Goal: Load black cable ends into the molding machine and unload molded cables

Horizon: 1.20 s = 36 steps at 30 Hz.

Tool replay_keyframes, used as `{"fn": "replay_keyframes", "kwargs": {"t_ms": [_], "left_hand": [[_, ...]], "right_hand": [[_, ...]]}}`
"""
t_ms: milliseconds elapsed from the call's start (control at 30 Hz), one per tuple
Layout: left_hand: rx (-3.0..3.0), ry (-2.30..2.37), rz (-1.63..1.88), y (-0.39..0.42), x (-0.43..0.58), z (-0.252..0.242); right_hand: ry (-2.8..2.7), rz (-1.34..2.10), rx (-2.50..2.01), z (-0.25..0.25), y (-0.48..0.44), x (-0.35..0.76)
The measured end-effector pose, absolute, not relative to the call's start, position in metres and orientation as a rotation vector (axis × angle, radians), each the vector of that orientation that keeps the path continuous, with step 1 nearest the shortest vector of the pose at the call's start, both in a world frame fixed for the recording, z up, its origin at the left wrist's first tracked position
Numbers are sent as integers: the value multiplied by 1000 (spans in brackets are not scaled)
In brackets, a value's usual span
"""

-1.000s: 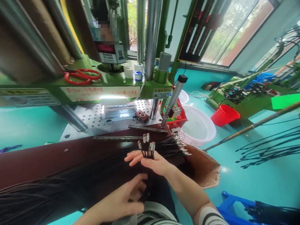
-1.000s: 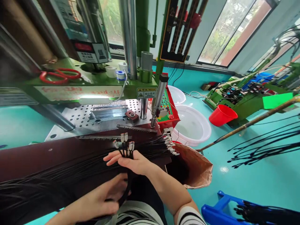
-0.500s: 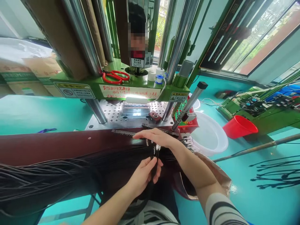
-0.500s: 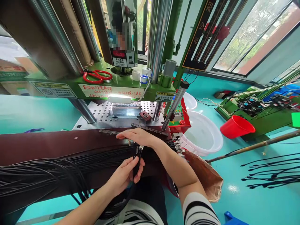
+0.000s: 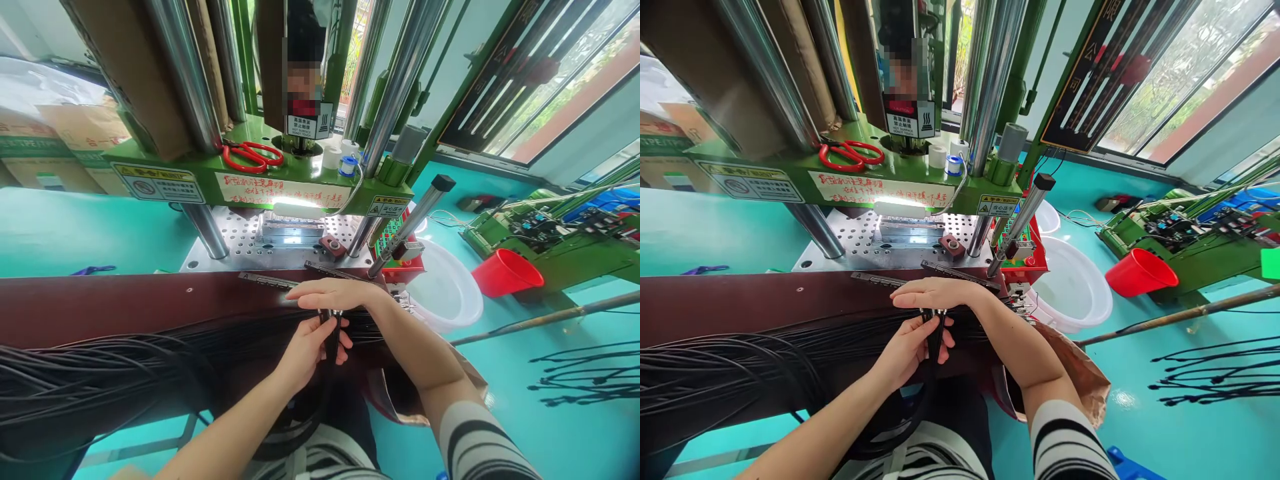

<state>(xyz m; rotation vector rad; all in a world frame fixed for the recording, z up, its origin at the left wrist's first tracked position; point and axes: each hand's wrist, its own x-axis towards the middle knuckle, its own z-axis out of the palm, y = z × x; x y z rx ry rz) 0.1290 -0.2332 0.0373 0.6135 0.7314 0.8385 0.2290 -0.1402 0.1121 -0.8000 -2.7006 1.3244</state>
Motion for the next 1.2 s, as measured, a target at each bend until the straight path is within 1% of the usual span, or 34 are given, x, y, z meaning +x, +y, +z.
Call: {"fn": "replay_keyframes", "kwargs": {"t_ms": [100, 233, 400, 467, 567, 633, 667, 767, 833, 967, 1100, 1200], "left_hand": [[654, 745, 792, -228, 127, 42], [582, 737, 952, -225, 128, 47], [543, 779, 1084, -230, 119, 40], [537, 789, 1155, -231, 109, 37], [499, 795, 1230, -231, 94, 39], [504, 782, 1257, -231, 88, 43], [517, 776, 1269, -230, 87, 45], [604, 761, 1242, -228, 91, 51], [667, 753, 1190, -228, 99, 54], [692, 724, 1182, -223, 114, 60], [815, 757, 1242, -203, 114, 84], [913, 800, 1456, -179, 94, 128]], "right_hand": [[-2667, 1347, -703, 111, -141, 226], [-2573, 1334, -752, 111, -143, 218], [-2461, 1502, -776, 99, -131, 209], [-2324, 1384, -936, 86, -122, 210], [-2261, 983, -1262, 67, -113, 214], [-2313, 851, -1313, 61, -116, 219], [-2305, 888, -1281, 62, -120, 221], [-2122, 1210, -1106, 74, -139, 225], [-2011, 1375, -1073, 87, -152, 227], [-1837, 1439, -1160, 107, -166, 235], [-1655, 1196, -1217, 123, -174, 273], [-1407, 948, -1226, 129, -183, 322]]}}
